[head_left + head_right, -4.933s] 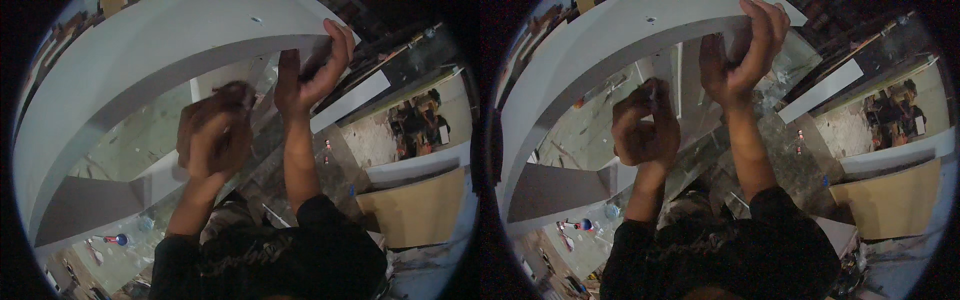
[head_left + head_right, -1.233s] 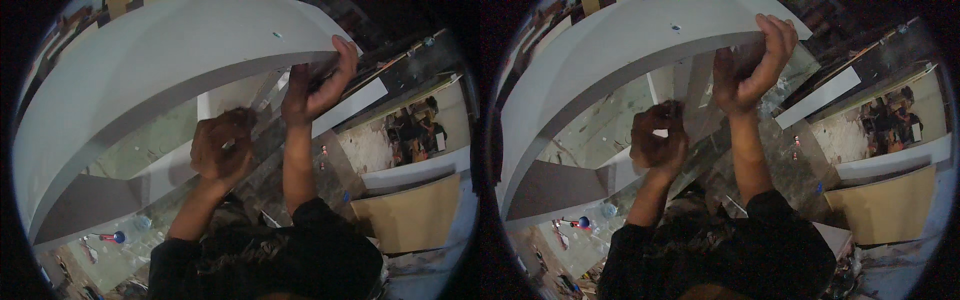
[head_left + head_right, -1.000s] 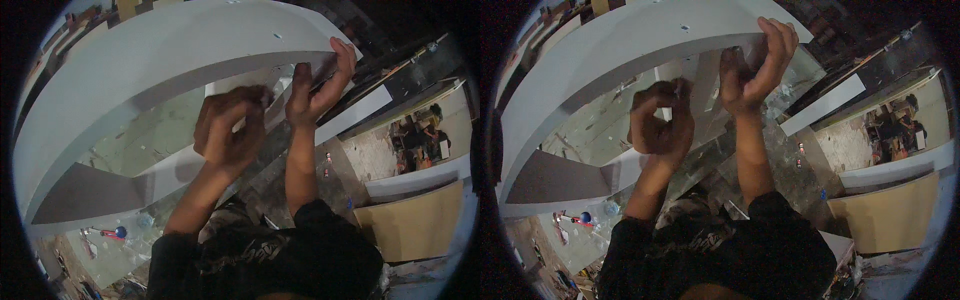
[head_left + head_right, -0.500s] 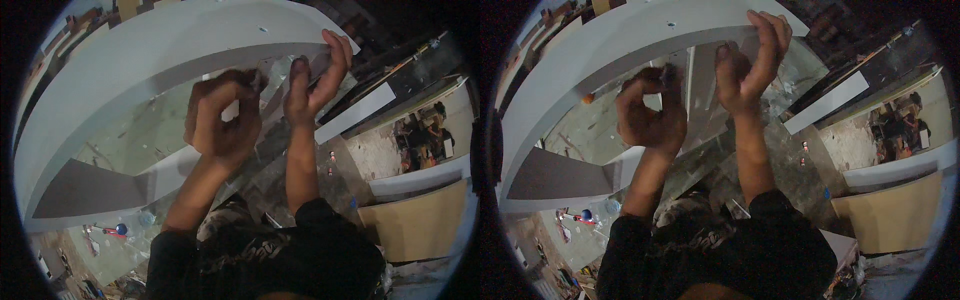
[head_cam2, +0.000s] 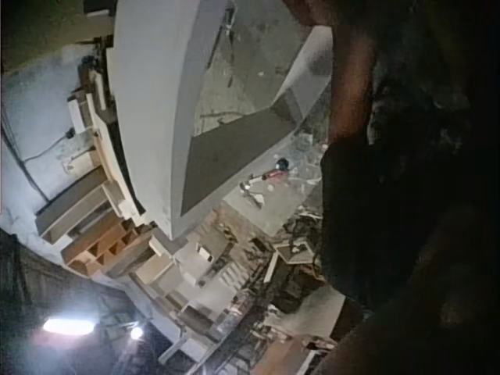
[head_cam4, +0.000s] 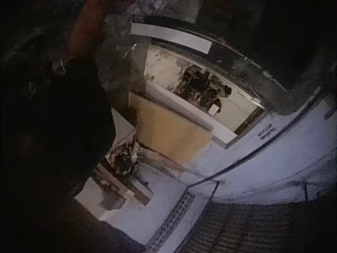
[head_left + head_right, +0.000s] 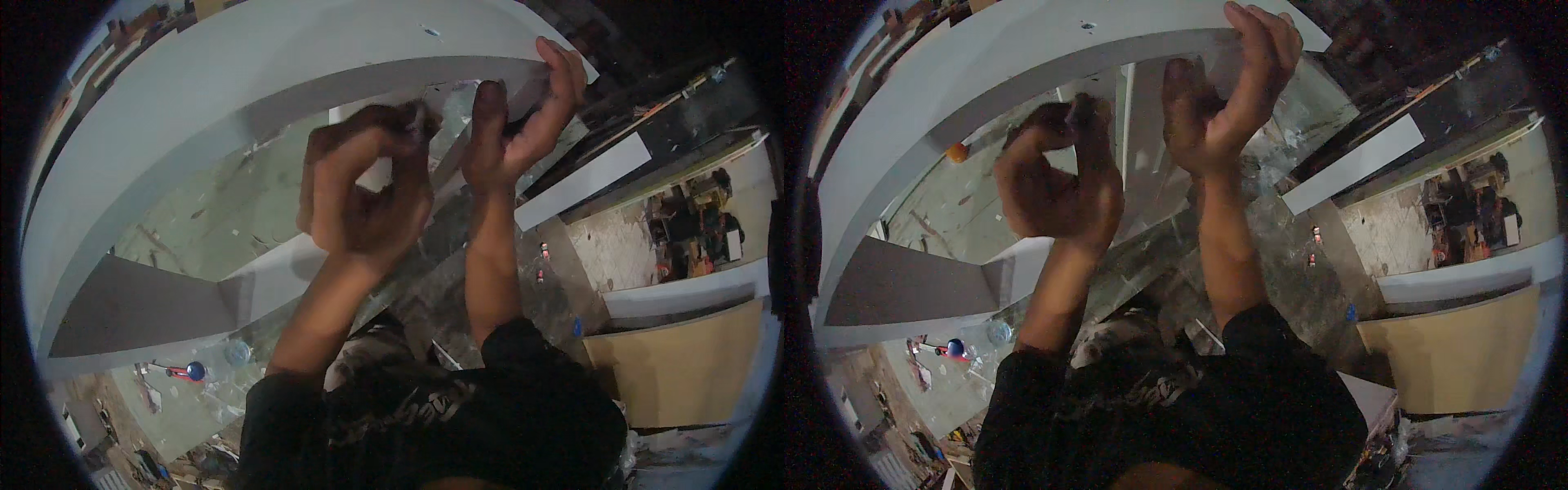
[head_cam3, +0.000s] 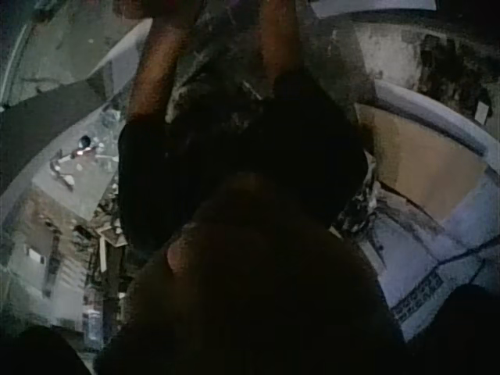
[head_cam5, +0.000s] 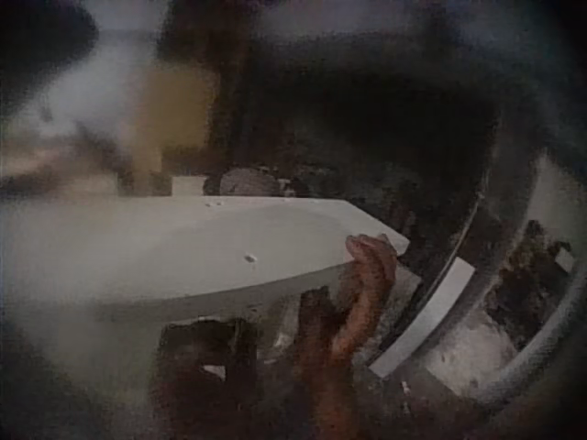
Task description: The person sands the inner edges of a white wooden cabinet piece using a small piece of sandpaper, applying water from a bottle to the surface between sanding actions.
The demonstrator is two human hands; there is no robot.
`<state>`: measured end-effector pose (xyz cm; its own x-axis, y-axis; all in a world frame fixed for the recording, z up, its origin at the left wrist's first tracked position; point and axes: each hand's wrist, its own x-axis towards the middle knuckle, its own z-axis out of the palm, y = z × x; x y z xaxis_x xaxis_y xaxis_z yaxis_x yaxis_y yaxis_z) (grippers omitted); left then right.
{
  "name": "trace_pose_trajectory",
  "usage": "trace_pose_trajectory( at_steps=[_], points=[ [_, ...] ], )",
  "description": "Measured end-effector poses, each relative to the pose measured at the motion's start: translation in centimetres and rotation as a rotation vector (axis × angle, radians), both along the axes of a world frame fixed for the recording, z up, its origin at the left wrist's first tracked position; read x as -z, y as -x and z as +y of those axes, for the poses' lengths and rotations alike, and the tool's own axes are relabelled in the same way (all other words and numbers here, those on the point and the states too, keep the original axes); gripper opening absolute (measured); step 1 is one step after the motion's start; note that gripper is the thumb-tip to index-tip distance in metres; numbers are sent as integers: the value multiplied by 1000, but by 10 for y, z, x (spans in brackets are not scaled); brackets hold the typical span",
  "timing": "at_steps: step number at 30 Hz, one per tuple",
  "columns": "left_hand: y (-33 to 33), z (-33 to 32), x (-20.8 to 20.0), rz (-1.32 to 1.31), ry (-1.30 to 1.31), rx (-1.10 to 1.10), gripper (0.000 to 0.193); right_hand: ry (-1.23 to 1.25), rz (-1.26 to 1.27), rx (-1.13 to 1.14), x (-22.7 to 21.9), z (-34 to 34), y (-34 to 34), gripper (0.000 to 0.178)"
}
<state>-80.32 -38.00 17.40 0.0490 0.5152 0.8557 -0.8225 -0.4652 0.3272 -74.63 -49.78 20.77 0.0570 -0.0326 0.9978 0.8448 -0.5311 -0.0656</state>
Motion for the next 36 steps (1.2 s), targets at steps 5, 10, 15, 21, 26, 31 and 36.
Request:
trace_pose_trajectory(
  at_steps=[5, 10, 15, 21, 26, 31, 36],
  points=[
    [9, -4, 18, 17, 33, 34, 34, 34, -18, 13, -1, -5, 1, 58],
    [19, 0, 38, 222, -69, -49, 35, 56, -29, 11, 0, -5, -3, 59],
    [-3, -4, 4, -36, 42, 74, 38, -35, -67, -28, 2, -2, -14, 55],
    [13, -2, 32, 186, -24, 61, 40, 108, -9, 36, 2, -12, -6, 62],
    [12, 2, 27, 148, -42, 105, 39, 56, -58, 61, 1, -9, -10, 62],
    [-3, -2, 11, -22, 31, 201, 35, 59, -8, 56, 3, -6, -9, 65],
    [22, -2, 40, 271, -86, 78, 36, -27, -78, -32, 4, -7, -15, 65]
  ],
)
